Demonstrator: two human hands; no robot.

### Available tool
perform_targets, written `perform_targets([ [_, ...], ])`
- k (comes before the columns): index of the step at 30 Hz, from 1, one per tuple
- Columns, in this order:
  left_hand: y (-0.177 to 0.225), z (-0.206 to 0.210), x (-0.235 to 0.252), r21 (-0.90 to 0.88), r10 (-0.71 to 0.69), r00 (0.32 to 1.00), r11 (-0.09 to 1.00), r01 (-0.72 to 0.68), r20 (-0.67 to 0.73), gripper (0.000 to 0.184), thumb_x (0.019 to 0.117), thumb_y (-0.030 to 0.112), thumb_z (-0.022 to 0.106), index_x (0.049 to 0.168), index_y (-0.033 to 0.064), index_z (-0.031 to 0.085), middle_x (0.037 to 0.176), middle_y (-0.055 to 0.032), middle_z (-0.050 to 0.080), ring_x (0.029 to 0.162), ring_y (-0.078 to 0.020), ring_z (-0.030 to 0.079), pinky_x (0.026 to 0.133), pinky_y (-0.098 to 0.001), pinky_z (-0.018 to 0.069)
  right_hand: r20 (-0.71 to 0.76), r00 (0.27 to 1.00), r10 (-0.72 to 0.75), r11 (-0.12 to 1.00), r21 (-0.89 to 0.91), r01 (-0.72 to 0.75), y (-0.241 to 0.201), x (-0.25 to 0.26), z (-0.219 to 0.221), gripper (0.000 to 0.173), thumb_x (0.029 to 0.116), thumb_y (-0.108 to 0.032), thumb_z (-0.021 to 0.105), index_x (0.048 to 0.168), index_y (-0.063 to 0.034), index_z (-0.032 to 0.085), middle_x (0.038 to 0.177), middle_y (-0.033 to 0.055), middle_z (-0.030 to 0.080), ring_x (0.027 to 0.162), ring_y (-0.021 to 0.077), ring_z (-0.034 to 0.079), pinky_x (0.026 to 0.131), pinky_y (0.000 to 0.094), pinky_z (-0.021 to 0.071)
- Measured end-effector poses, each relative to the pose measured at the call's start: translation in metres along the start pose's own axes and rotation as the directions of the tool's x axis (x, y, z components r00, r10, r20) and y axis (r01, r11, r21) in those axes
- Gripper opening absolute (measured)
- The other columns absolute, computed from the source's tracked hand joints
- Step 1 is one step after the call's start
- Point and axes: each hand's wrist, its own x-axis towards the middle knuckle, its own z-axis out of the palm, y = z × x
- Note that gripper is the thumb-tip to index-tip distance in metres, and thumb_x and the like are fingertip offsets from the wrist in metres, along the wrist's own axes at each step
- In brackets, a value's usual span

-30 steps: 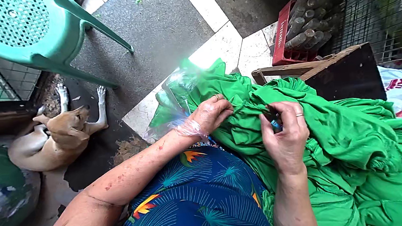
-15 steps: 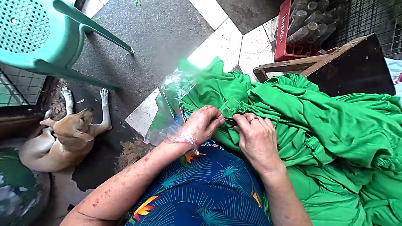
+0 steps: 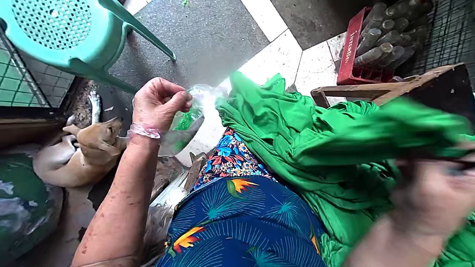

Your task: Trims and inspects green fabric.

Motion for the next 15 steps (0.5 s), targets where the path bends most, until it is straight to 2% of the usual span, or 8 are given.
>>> perform_targets([
  [1,-0.005,-0.002,0.001,-0.021,-0.004,1.000,1.000,0.004,0.003,0.011,0.0939,0.000,0.064,0.100,0.0073,0.058,0.083,0.0108,0.070,0.070,0.0018,0.068,0.072,-0.0184,0.0592,-0.161,0.987,0.018,1.000,0.008,-0.017,0.002,0.011,-0.024,0.015,0.0985,-0.005,0.057,0.111,-0.0109,0.053,0.088,-0.0118,0.063,0.072,0.0002,0.064,0.067,0.0214,0.0584],
  [3,-0.015,-0.001,0.004,-0.038,-0.036,0.999,0.999,0.037,0.034,0.012,0.0946,0.000,0.063,0.103,0.0052,0.058,0.084,0.0089,0.069,0.071,0.0006,0.068,0.073,-0.0196,0.0593,-0.382,0.923,0.042,0.972,-0.199,-0.126,0.020,0.029,-0.063,0.016,0.1000,-0.012,0.064,0.109,-0.0018,0.054,0.081,-0.0035,0.060,0.066,0.0034,0.061,0.064,0.0201,0.0551],
  [4,-0.020,0.002,0.005,-0.036,-0.061,0.996,0.997,0.064,0.059,0.014,0.0948,-0.001,0.063,0.108,0.0011,0.057,0.085,0.0056,0.068,0.071,-0.0010,0.067,0.073,-0.0212,0.0591,-0.392,0.917,0.079,0.895,-0.377,-0.238,0.033,0.033,-0.077,0.031,0.0998,-0.019,0.065,0.115,0.0064,0.057,0.091,0.0072,0.062,0.077,0.0099,0.063,0.074,0.0247,0.0553],
  [5,-0.025,0.005,0.005,-0.027,-0.084,0.992,0.996,0.087,0.094,0.020,0.0948,-0.002,0.063,0.114,-0.0023,0.056,0.086,0.0027,0.068,0.071,-0.0021,0.067,0.073,-0.0223,0.0592,-0.338,0.925,0.175,0.792,-0.510,-0.336,0.045,0.033,-0.084,0.047,0.0999,-0.024,0.065,0.128,0.0131,0.056,0.113,0.0243,0.065,0.101,0.0249,0.066,0.093,0.0365,0.0539],
  [6,-0.029,0.009,0.004,-0.017,-0.102,0.986,0.994,0.105,0.129,0.023,0.0945,-0.002,0.063,0.117,-0.0040,0.056,0.087,0.0012,0.068,0.071,-0.0026,0.067,0.072,-0.0226,0.0591,-0.286,0.917,0.279,0.699,-0.594,-0.398,0.053,0.034,-0.082,0.054,0.1002,-0.024,0.064,0.136,0.0148,0.051,0.128,0.0336,0.061,0.118,0.0368,0.062,0.105,0.0460,0.0480],
  [8,-0.036,0.018,0.004,-0.005,-0.108,0.977,0.994,0.111,0.185,0.023,0.0937,-0.003,0.063,0.116,-0.0050,0.057,0.085,-0.0004,0.068,0.069,-0.0029,0.066,0.071,-0.0226,0.0589,-0.346,0.896,0.279,0.610,-0.657,-0.444,0.054,0.034,-0.063,0.057,0.0984,-0.022,0.065,0.139,0.0130,0.049,0.126,0.0361,0.060,0.114,0.0437,0.061,0.100,0.0538,0.0463],
  [12,-0.043,0.027,0.001,0.026,-0.129,0.958,0.992,0.127,0.255,0.019,0.0953,-0.003,0.062,0.115,-0.0044,0.060,0.083,-0.0009,0.067,0.068,-0.0021,0.066,0.070,-0.0211,0.0580,-0.382,0.920,-0.083,0.790,-0.588,-0.173,0.016,0.026,-0.025,0.054,0.0999,-0.015,0.060,0.141,0.0169,0.043,0.134,0.0330,0.055,0.113,0.0298,0.060,0.097,0.0341,0.0499],
  [15,-0.043,0.032,-0.001,0.083,-0.154,0.939,0.987,0.135,0.309,0.019,0.0987,0.000,0.058,0.116,-0.0051,0.065,0.087,-0.0054,0.070,0.071,-0.0038,0.065,0.072,-0.0228,0.0571,0.037,0.996,-0.084,0.852,-0.516,0.091,-0.018,0.018,0.040,0.037,0.1046,-0.013,0.053,0.128,0.0164,0.053,0.121,0.0317,0.060,0.105,0.0284,0.065,0.090,0.0382,0.0549],
])
